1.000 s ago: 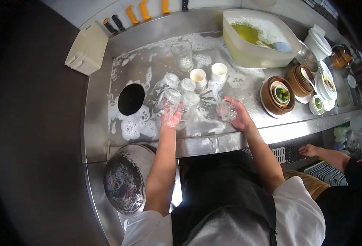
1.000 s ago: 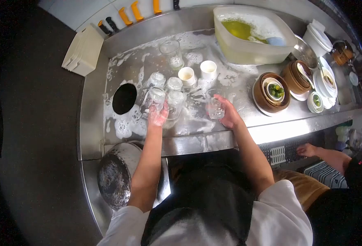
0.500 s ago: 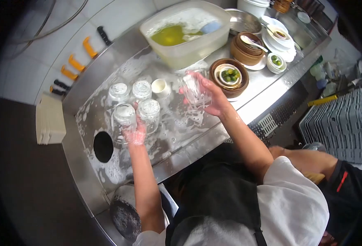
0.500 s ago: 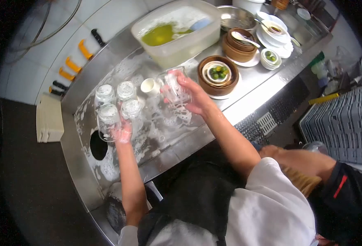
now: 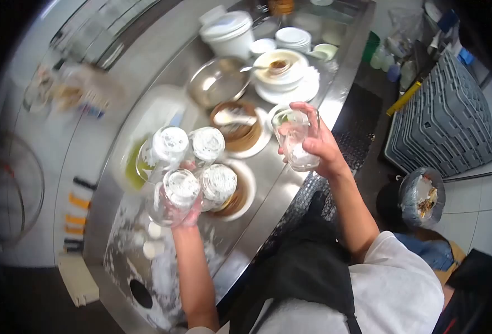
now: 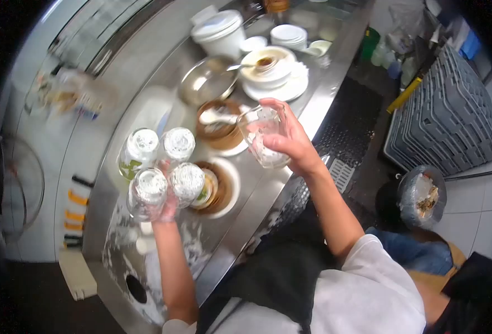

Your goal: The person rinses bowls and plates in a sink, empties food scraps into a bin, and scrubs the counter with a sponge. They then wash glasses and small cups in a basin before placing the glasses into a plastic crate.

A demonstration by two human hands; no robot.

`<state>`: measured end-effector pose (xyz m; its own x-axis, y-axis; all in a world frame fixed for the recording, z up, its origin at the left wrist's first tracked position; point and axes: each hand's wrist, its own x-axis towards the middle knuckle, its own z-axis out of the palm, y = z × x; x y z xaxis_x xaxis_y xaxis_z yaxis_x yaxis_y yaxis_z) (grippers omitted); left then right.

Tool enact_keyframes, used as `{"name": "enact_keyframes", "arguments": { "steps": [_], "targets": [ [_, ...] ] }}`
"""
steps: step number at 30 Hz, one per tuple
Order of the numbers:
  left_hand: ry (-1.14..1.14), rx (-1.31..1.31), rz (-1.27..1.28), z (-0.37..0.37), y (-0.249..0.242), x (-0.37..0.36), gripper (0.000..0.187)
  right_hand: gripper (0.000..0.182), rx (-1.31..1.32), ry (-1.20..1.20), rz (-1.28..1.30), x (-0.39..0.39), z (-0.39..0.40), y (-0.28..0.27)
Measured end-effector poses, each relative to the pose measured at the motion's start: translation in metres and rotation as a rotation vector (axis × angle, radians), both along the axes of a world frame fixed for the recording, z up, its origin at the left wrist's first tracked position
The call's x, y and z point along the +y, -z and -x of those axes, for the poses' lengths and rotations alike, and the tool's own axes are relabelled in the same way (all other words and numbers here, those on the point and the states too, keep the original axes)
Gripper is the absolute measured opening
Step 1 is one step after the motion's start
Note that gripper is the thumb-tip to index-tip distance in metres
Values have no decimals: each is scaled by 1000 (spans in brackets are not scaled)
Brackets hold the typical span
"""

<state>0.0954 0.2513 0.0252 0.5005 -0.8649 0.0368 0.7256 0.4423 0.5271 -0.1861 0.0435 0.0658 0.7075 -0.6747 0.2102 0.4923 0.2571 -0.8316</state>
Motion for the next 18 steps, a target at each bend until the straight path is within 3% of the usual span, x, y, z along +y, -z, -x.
{"name": "enact_keyframes", "arguments": {
  "steps": [2,6,9,10,11,13,18],
  "targets": [
    [62,-302,-46,57,-50,-81,39,89,6,42,22,-56,36,4],
    [189,-251,60,82,-54,-222,41,80,163,232,78,-150,100,9],
    [350,-132,218,112,-34,-358,43,74,230,355,103,-199,146,15],
    [341,20,142,110,-18,-402,47,73,269,395,139,-215,161,18],
    [243,-177,81,127,-21,-440,50,73,307,433,165,-227,175,19],
    [388,-44,177,133,9,-519,45,74,399,520,204,-255,202,25],
    [466,151,93,176,36,-638,42,83,553,645,170,-326,243,41]
  ]
}}
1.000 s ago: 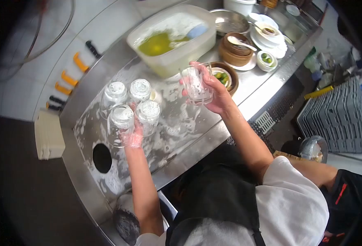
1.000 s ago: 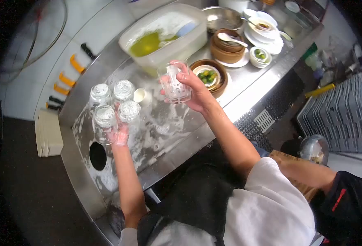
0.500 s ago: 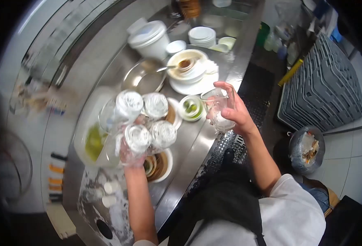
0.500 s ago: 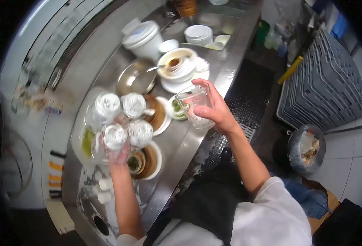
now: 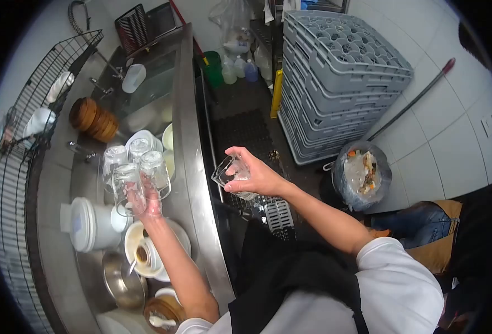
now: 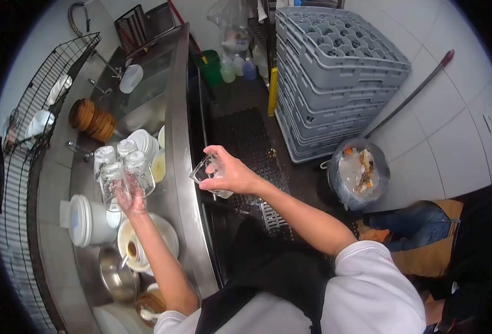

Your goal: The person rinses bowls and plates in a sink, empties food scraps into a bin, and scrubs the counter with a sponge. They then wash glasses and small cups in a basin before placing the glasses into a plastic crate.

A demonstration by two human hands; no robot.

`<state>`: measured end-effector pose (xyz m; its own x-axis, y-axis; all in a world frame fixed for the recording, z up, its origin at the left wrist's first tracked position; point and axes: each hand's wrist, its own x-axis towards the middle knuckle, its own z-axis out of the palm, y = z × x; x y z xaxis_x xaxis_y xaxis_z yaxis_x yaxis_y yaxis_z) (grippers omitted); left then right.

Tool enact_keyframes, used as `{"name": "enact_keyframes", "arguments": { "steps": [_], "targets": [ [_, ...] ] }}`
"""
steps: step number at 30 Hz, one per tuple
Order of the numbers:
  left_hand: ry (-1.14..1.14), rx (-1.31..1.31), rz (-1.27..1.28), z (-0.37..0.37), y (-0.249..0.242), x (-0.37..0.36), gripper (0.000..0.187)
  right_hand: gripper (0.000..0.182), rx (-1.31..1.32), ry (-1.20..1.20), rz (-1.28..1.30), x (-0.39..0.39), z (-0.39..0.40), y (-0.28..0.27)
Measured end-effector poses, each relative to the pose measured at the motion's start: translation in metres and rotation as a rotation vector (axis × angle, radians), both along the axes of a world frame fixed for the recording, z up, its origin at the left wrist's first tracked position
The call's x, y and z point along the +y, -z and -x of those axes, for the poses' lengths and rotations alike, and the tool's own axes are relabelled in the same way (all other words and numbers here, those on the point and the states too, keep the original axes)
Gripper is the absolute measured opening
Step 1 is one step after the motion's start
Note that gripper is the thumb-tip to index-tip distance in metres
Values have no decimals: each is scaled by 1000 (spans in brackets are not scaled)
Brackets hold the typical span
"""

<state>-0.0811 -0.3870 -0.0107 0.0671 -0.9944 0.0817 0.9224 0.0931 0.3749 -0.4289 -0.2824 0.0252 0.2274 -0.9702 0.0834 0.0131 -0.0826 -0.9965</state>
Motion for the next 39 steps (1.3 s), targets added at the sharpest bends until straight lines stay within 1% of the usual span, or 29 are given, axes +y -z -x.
{"name": "enact_keyframes", "arguments": {
  "steps": [1,2,4,5,6,7,9,11,12,13,14,17,20,23,24,26,27,28,29,30,31,32,35,36,38,39],
  "targets": [
    [-28,-4,-42,9,6,-20,42,87,18,19,3,-20,9,1],
    [8,32,-77,11,13,-38,39,88,46,28,19,-39,14,1],
    [-12,100,-179,16,33,-76,38,88,69,24,-17,-84,21,0],
    [-40,141,-221,16,44,-95,37,88,83,3,-27,-113,22,0],
    [-90,124,-216,19,57,-115,35,84,96,-28,-18,-144,24,3],
    [-140,104,-212,22,67,-133,34,84,101,-32,65,-176,24,9],
    [-160,42,-172,29,66,-173,32,84,106,-18,84,-241,24,7],
    [-212,7,-158,49,57,-213,31,83,67,-2,-34,-307,25,0],
    [-247,-21,-177,57,51,-232,31,82,48,16,-115,-327,27,-1],
    [-272,-64,-177,61,39,-260,31,77,24,30,-175,-350,29,-11],
    [-255,-79,-163,64,31,-290,32,74,-6,46,-180,-377,31,-16],
    [-327,-302,-225,70,21,-378,33,58,-65,87,-228,-443,51,-17],
    [-424,-581,-364,77,17,-465,33,59,-94,92,-211,-506,65,-28],
    [-471,-819,-321,84,27,-538,33,58,-239,98,-309,-569,78,-39],
    [-551,-907,-370,90,32,-560,28,59,-287,128,-288,-597,84,-30],
    [-428,-988,-453,94,43,-592,21,57,-312,89,-287,-642,96,-27],
    [-437,-1378,-443,79,87,-624,15,55,-317,75,-276,-664,104,-24],
    [-490,-1858,-495,72,121,-653,20,53,-340,26,-275,-694,107,-20],
    [-569,-2332,-579,67,153,-681,26,52,-321,13,-352,-717,112,-20],
    [-707,-1793,-585,78,146,-665,36,52,-289,34,-342,-745,121,-4],
    [-793,-1805,-683,78,178,-681,43,56,-264,-13,-354,-770,123,-1],
    [-405,-1795,-864,86,134,-669,43,59,-227,-44,-366,-793,119,-2],
    [-210,-1792,-1129,97,174,-694,48,67,-196,-123,-416,-857,113,10],
    [-256,-1792,-1148,102,193,-701,46,69,-208,-148,-429,-878,110,16],
    [-325,-1798,-1183,104,241,-718,42,61,-133,-186,-387,-897,86,8],
    [-398,-1803,-1153,102,248,-721,39,57,-99,-200,-369,-902,73,5]
  ]
}}
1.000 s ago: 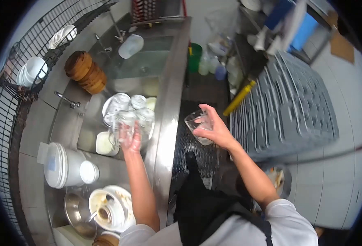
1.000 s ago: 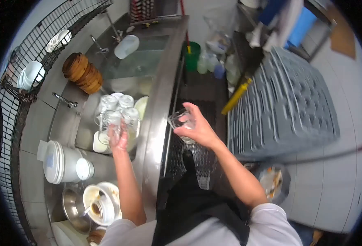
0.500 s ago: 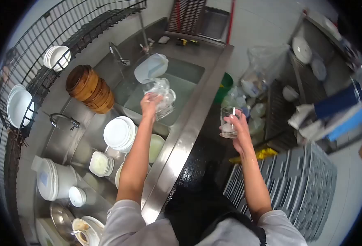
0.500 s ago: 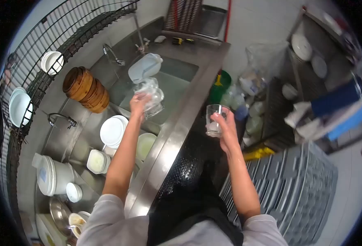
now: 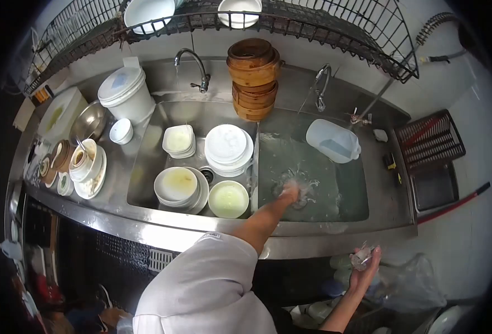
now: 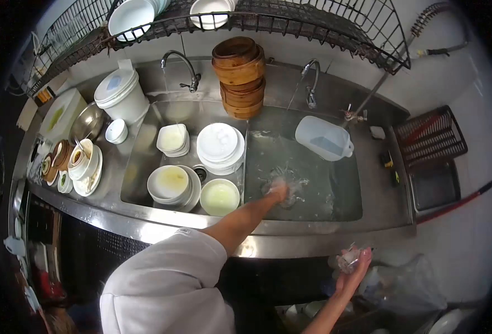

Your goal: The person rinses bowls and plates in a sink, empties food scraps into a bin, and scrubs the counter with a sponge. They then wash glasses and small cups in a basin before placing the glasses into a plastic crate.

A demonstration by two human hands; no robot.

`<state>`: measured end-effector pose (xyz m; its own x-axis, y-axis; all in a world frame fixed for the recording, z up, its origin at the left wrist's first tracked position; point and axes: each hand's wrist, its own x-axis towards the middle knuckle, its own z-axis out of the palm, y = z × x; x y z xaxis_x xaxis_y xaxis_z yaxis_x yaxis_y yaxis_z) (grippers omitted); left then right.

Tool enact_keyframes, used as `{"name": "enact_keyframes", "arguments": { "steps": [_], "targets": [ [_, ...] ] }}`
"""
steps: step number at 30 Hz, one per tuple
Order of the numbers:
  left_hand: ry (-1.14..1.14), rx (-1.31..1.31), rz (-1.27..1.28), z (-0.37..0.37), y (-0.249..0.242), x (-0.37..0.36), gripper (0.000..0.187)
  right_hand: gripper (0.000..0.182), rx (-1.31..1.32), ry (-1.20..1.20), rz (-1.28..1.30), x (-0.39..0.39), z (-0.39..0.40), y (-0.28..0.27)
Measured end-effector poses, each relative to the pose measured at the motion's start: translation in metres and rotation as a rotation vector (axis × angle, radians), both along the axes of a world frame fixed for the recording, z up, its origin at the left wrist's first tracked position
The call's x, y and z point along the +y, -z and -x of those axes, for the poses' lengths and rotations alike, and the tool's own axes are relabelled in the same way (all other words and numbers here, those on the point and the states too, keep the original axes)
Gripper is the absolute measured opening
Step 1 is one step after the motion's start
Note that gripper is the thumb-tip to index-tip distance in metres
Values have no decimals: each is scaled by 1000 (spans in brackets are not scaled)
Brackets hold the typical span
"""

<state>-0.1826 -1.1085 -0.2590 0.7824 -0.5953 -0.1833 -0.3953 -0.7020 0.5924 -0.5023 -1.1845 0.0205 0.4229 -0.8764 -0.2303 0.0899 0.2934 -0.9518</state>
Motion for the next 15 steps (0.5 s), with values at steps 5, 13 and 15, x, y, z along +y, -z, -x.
{"name": "enact_keyframes", "arguments": {
  "steps": [5,13,15],
  "targets": [
    [-224,768,670,-18,27,5,38,59,96,-167,-72,-48,-59,11],
    [-384,1353,1398,-61,-138,41,28,77,199,-482,-41,-93,-162,35],
    [-285,1286,1463,-94,-176,44,34,78,246,-628,-67,-105,-185,49]
  ]
}}
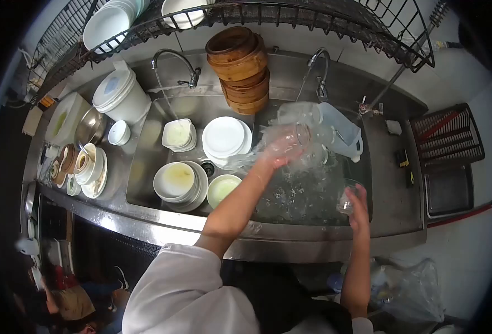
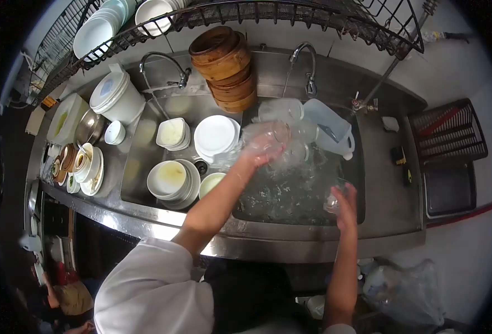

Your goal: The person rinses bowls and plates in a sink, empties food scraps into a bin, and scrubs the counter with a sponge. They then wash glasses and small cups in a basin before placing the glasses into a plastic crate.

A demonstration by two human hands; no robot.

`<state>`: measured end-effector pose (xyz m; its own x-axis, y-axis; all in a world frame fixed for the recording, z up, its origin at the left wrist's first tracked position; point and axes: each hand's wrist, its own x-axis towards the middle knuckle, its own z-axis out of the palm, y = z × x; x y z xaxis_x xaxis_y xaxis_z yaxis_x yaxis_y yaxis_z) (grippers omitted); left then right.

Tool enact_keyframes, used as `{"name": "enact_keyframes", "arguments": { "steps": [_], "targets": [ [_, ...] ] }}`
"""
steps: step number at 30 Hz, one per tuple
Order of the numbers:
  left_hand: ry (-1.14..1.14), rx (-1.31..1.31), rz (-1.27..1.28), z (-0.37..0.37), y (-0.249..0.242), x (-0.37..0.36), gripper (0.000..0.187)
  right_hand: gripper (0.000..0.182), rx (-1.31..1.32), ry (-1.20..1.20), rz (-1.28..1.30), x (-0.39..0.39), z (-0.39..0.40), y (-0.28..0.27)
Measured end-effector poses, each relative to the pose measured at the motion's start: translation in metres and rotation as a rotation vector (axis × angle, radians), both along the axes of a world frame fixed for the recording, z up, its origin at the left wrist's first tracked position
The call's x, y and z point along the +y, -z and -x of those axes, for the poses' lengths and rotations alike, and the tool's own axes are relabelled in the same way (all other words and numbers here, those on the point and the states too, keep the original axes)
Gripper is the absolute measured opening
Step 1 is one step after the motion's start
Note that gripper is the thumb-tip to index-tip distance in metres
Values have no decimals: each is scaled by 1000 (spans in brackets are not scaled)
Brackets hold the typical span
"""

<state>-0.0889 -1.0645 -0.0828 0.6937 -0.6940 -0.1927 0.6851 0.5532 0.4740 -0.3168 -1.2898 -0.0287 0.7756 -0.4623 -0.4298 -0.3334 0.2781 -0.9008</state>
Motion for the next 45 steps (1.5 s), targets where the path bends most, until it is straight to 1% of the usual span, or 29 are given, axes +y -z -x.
{"name": "enact_keyframes", "arguments": {
  "steps": [1,2,4,5,7,8,11,13,14,15,16,17,18,20,21,22,24,26,27,30,32,34,36,38,39,40,42,44,45],
  "targets": [
    [28,-112,91,-7,-22,6,38,79,28,-90,-17,-10,-11,16],
    [10,-161,56,-5,-36,11,38,79,64,-178,-38,-16,-16,33],
    [-22,-266,-21,2,-56,20,38,81,170,-241,-36,-22,-34,55],
    [-62,-294,-166,9,-59,20,38,82,219,-273,-32,-26,-41,70],
    [-137,-337,-452,29,-58,15,37,77,322,-313,237,-44,-50,130],
    [-132,-367,-514,32,-39,13,29,74,369,-335,377,-58,-53,156],
    [-100,-370,-623,48,9,8,32,63,514,-754,278,-91,-73,193],
    [-38,-547,-857,57,28,7,28,53,254,-528,-16,-100,-89,241],
    [-7,-632,-968,60,35,4,26,49,129,-412,-155,-100,-94,236],
    [23,-732,-1149,62,43,1,27,48,101,-432,-209,-108,-111,227],
    [59,-828,-1330,65,49,-2,29,47,77,-451,-263,-101,-133,191],
    [92,-926,-1507,68,55,-7,31,46,-8,-456,-403,-94,-152,165],
    [83,-985,-1658,74,64,-12,43,45,-95,-464,-539,-88,-168,137],
    [195,-898,-1854,75,92,-25,43,48,-166,-525,-719,-78,-178,48],
    [256,-849,-1947,71,110,-30,42,50,-177,-521,-695,-77,-173,13],
    [306,-859,-1931,62,138,-30,41,52,-187,-517,-670,-77,-165,-15],
    [404,-875,-1898,42,186,-27,39,55,-183,-495,-577,-83,-150,-25],
    [198,-999,-1908,46,165,-25,34,58,-154,-467,-444,-100,-118,-10],
    [92,-1050,-1916,51,156,-21,32,60,-73,-436,-350,-104,-100,-4],
    [-508,18,-537,53,166,-22,26,68,105,-339,-196,-127,-57,45],
    [-279,-110,-431,55,115,-18,29,72,240,-324,-50,-125,-43,53],
    [-386,39,-104,52,100,-22,34,69,262,-312,86,-121,-42,85],
    [-468,1,43,59,41,-13,35,72,193,-397,355,-160,-51,193],
    [-493,-40,29,57,-11,12,35,77,161,-525,883,-169,-71,265],
    [-498,-56,20,53,-24,28,35,78,124,-539,925,-155,-76,268],
    [-434,-80,209,42,-21,50,30,78,86,-552,967,-140,-81,268],
    [-496,-202,-43,30,-31,95,28,77,-29,-516,604,-84,-95,218],
    [-514,-255,-267,22,-35,139,28,86,99,-544,386,-11,-120,124],
    [-520,-290,-375,23,-39,157,28,85,84,-592,165,20,-124,78]
  ]
}}
